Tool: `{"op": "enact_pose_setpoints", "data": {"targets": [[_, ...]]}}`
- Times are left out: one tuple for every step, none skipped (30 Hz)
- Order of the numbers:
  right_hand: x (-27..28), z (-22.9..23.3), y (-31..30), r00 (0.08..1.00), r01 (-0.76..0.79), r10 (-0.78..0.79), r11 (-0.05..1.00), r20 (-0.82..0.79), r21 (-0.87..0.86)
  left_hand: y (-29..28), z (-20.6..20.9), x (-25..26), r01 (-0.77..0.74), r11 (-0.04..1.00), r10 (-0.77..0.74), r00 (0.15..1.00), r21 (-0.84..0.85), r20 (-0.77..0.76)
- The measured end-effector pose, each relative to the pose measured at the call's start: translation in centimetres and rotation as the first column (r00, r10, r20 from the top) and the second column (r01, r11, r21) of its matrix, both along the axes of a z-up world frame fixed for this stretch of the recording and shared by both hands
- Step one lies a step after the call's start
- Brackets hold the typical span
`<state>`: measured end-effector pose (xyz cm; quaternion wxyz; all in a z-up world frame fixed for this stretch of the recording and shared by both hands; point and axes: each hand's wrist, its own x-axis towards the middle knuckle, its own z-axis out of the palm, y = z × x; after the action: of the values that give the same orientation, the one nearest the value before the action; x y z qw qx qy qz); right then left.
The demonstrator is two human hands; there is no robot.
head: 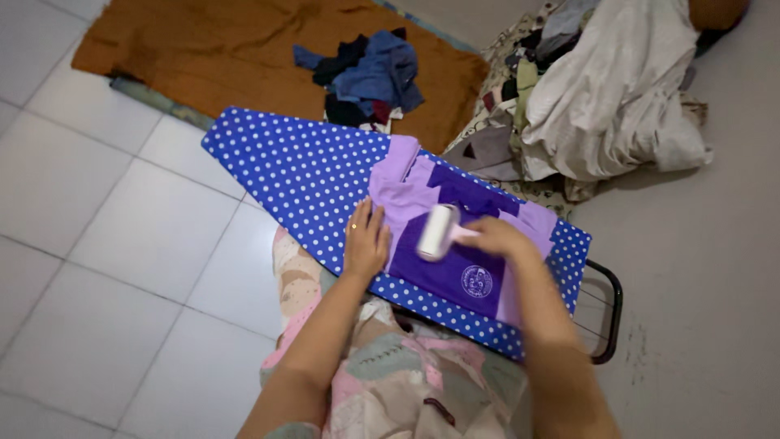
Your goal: The person uses a lint roller to remove lint from several garments placed on a blue polka-dotted ironing board. They roll the purple shirt, then a brown shirt, and finally a patterned garment, moving each item aside after treatment.
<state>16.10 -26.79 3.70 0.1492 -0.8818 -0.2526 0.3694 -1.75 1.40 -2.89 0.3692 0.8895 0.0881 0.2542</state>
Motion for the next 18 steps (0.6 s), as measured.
{"op": "enact_pose_setpoints", "data": {"targets": [[0.1,0.6,-2.5,0.989,0.128,-0.138,0.981,-0.061,-0.146,-0.2,0.1,0.2,-0.018,1.0,0.018,1.0,-0.018,-0.002],[0.0,1.6,-5.4,0.955,0.243,-0.282,0.924,-0.097,-0.296,-0.3,0.2,0.3,-0.037,0.999,0.036,0.999,-0.036,-0.003],[-0.3,2.6,-8.3,0.976,0.195,-0.213,0.952,-0.051,-0.238,-0.4,0.3,0.4,-0.048,0.998,0.048,0.999,-0.049,0.011],[-0.4,3.2,-10.2,0.99,0.141,-0.144,0.973,-0.002,-0.182,-0.4,0.5,0.6,-0.059,0.996,0.061,0.998,-0.062,0.024],[-0.6,3.6,-11.5,0.973,0.211,-0.229,0.943,-0.039,-0.257,-0.3,0.6,0.7,-0.065,0.995,0.068,0.997,-0.071,0.037],[-0.9,4.5,-13.3,0.947,0.274,-0.314,0.902,-0.07,-0.332,-0.4,0.8,0.6,-0.063,0.996,0.066,0.997,-0.067,0.033],[-1.1,5.2,-14.5,0.913,0.329,-0.396,0.853,-0.094,-0.405,-0.4,0.9,0.6,-0.063,0.996,0.065,0.997,-0.061,0.031],[-1.4,5.5,-14.9,0.901,0.341,-0.415,0.857,-0.124,-0.386,-0.4,0.9,0.6,-0.063,0.996,0.064,0.998,-0.055,0.028],[-1.3,5.7,-14.8,0.891,0.349,-0.426,0.863,-0.156,-0.366,-0.4,1.0,0.6,-0.063,0.996,0.065,0.997,-0.056,0.033],[-1.4,5.8,-14.3,0.88,0.357,-0.436,0.868,-0.187,-0.345,-0.5,1.0,0.7,-0.063,0.996,0.065,0.997,-0.057,0.037],[-1.4,5.7,-13.2,0.852,0.377,-0.443,0.888,-0.277,-0.263,-0.5,0.9,0.7,-0.068,0.996,0.07,0.997,-0.057,0.039],[-1.6,5.1,-11.3,0.82,0.4,-0.439,0.898,-0.367,-0.18,-0.6,0.8,0.7,-0.065,0.995,0.068,0.997,-0.074,0.04],[-1.4,4.4,-9.0,0.788,0.422,-0.417,0.901,-0.454,-0.094,-0.6,0.6,0.7,-0.069,0.994,0.073,0.996,-0.087,0.043],[-1.0,3.8,-6.3,0.877,0.295,-0.277,0.955,-0.393,-0.015,-0.6,0.5,0.8,-0.072,0.992,0.077,0.996,-0.101,0.046],[-0.6,3.1,-3.2,0.939,0.154,-0.128,0.986,-0.32,0.059,-0.4,0.3,0.7,-0.07,0.991,0.077,0.995,-0.113,0.058],[-0.8,2.5,-0.2,0.906,0.236,-0.207,0.971,-0.369,0.035,-0.3,0.2,0.5,-0.068,0.99,0.077,0.995,-0.124,0.069],[-1.1,1.9,2.8,0.865,0.316,-0.285,0.949,-0.414,0.008,-0.2,0.1,0.5,-0.063,0.989,0.074,0.994,-0.136,0.083],[-1.2,1.5,5.5,0.9,0.263,-0.235,0.964,-0.366,0.028,-0.1,0.0,0.4,-0.063,0.986,0.078,0.993,-0.156,0.091]]}}
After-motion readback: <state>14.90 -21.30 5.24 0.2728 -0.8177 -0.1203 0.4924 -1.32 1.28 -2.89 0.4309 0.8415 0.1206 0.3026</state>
